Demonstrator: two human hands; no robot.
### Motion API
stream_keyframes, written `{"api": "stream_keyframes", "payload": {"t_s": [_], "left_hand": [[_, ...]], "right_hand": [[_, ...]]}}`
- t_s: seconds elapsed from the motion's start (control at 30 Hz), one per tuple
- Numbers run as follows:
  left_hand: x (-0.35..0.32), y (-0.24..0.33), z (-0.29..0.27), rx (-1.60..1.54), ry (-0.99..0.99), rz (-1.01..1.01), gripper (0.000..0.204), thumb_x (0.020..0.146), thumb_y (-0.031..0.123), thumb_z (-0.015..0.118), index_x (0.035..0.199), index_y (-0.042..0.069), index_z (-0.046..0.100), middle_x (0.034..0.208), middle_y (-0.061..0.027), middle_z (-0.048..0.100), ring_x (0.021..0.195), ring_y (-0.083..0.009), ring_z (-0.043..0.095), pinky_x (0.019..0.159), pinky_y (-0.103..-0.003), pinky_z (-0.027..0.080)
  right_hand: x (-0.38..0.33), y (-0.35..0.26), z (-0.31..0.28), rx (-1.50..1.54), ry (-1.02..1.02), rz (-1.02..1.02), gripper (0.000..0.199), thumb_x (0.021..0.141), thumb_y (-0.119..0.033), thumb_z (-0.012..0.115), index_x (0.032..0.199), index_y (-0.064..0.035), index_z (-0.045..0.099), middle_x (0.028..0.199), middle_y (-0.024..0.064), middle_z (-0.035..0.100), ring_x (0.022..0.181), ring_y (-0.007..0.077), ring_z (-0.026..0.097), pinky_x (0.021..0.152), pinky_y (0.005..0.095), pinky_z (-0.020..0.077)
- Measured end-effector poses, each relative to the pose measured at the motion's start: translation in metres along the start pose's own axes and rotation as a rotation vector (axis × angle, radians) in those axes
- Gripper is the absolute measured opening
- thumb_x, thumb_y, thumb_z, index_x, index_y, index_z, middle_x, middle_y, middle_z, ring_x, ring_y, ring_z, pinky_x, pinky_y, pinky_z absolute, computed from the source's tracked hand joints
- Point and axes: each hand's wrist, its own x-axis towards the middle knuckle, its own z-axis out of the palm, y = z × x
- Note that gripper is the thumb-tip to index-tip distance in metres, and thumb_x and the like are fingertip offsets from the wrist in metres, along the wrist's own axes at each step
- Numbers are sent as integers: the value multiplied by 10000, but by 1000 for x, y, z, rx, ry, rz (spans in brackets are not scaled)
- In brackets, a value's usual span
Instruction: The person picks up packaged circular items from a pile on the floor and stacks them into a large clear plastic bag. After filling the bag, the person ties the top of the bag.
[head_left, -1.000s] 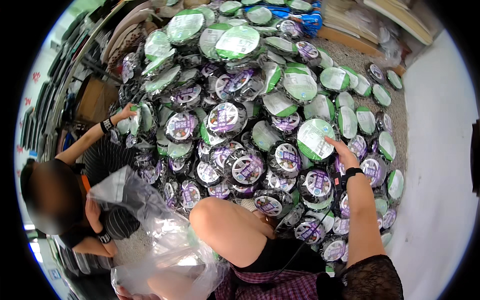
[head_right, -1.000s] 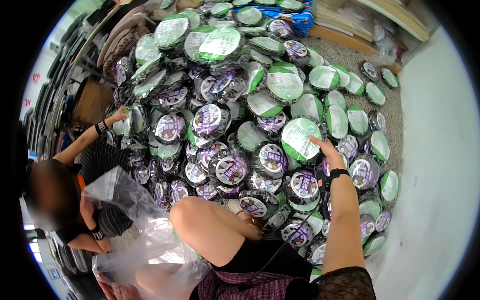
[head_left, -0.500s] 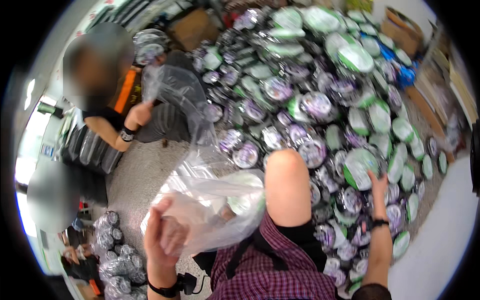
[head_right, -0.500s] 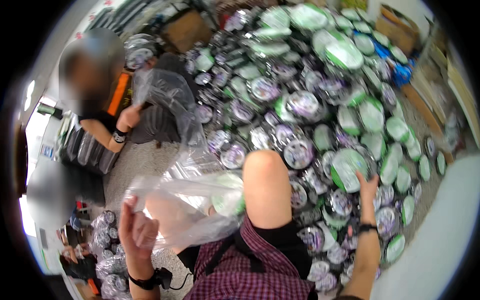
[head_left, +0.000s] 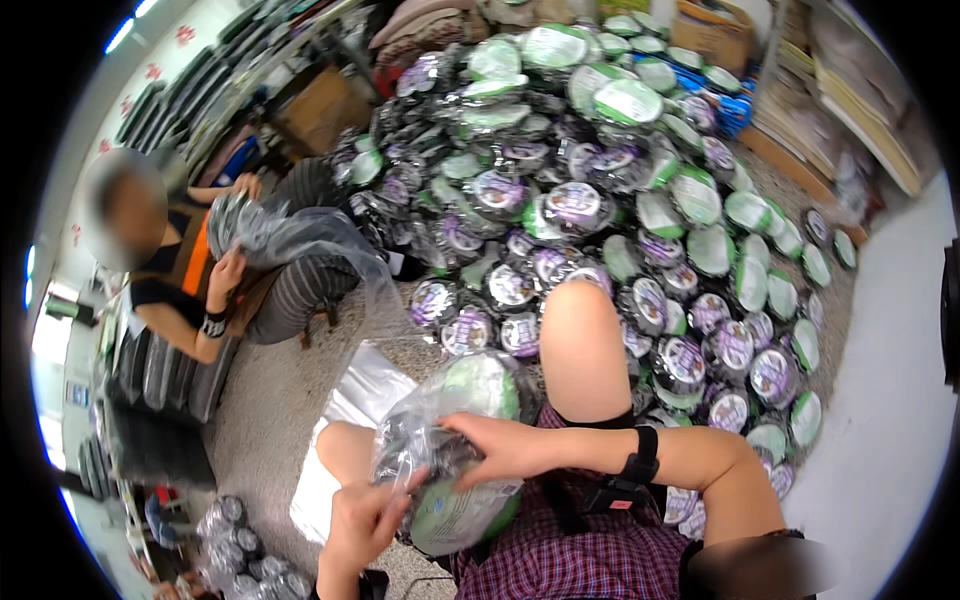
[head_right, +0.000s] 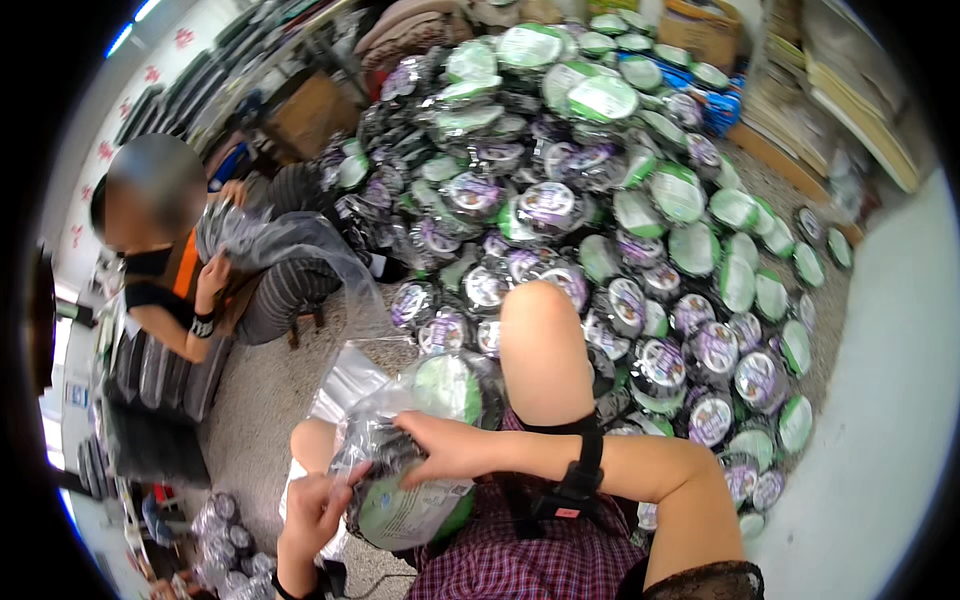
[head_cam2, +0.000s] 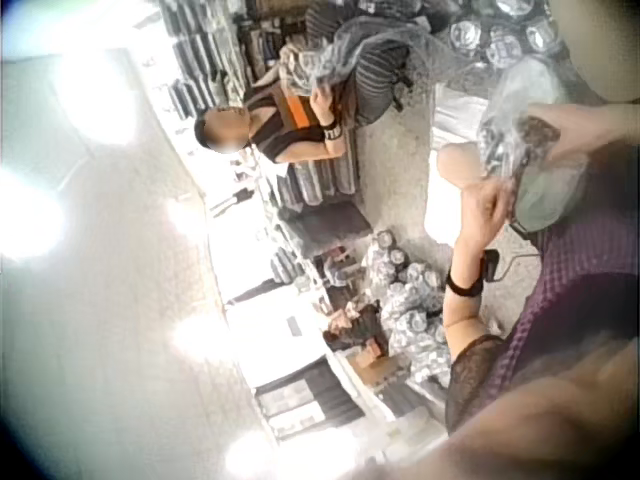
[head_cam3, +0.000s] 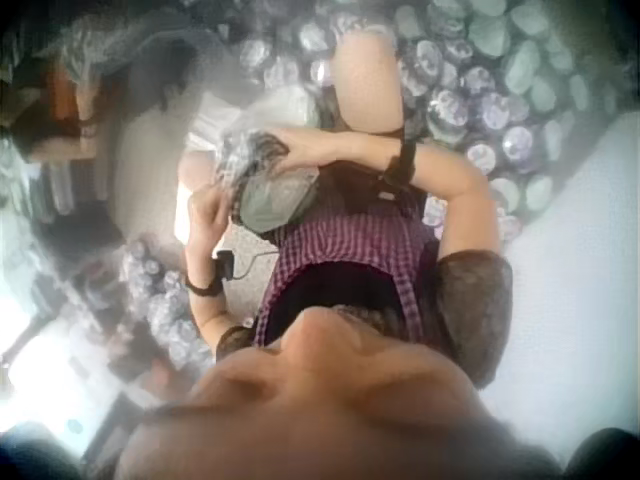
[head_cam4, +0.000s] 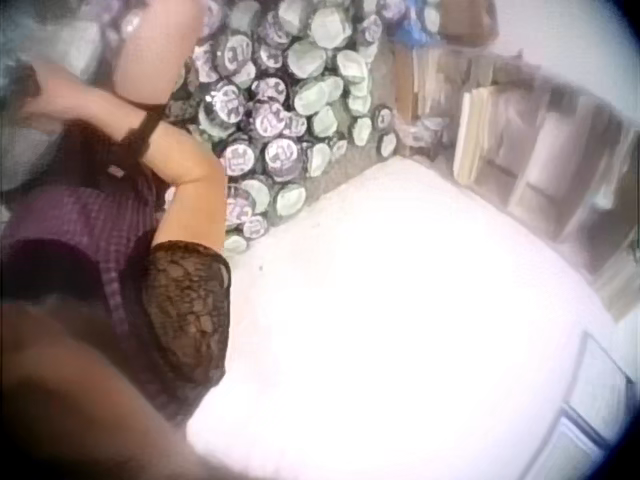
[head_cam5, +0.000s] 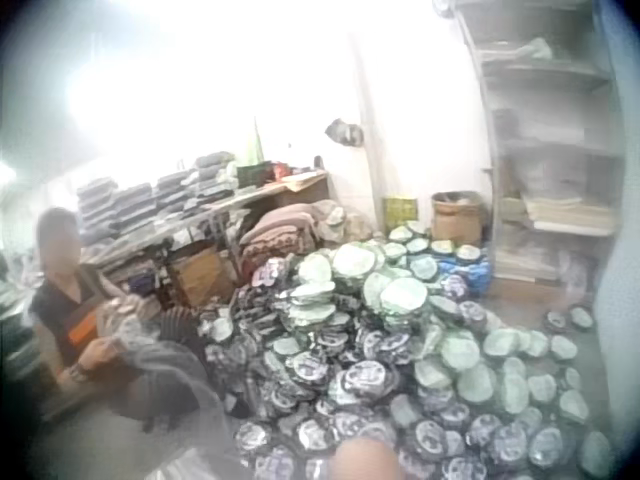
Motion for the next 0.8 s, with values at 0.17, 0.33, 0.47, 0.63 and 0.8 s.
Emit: {"api": "stream_keyframes", "payload": {"t_s": [0.17,0.33,0.47,0.63,0.8], "left_hand": [[-10,23,48,-740,-64,-197,269,936,197,478,1081,53,653,482,-29,457,394,-163,427,413,-273,350],[45,65,36,-1857,314,-180,344,953,224,485,1142,-39,601,491,43,454,417,-82,400,436,-216,333],[74,-16,98,-753,206,-223,274,928,160,520,1112,-23,609,582,-37,559,449,-94,448,435,-245,351],[86,-68,148,-193,56,-379,305,863,108,578,1145,200,646,565,-153,492,464,-244,493,494,-317,420],[120,-89,153,-237,30,-388,298,852,104,585,1136,164,651,550,-133,497,459,-231,485,489,-325,413]], "right_hand": [[-30,30,38,1078,773,491,569,841,-153,662,1322,-11,392,1225,177,515,1023,250,584,888,323,484],[-20,30,12,645,760,786,746,750,-241,745,1318,25,342,1254,183,487,1123,287,506,952,385,411],[-71,5,1,28,470,248,655,778,-198,726,1314,-1,405,1246,143,526,1156,254,505,988,372,387],[-41,41,-173,-119,708,243,452,775,-244,697,1130,0,560,1087,166,621,1006,277,604,901,338,447],[-40,286,-289,-652,758,865,953,568,-471,827,1246,70,433,1246,238,501,1232,327,425,1063,383,254]]}}
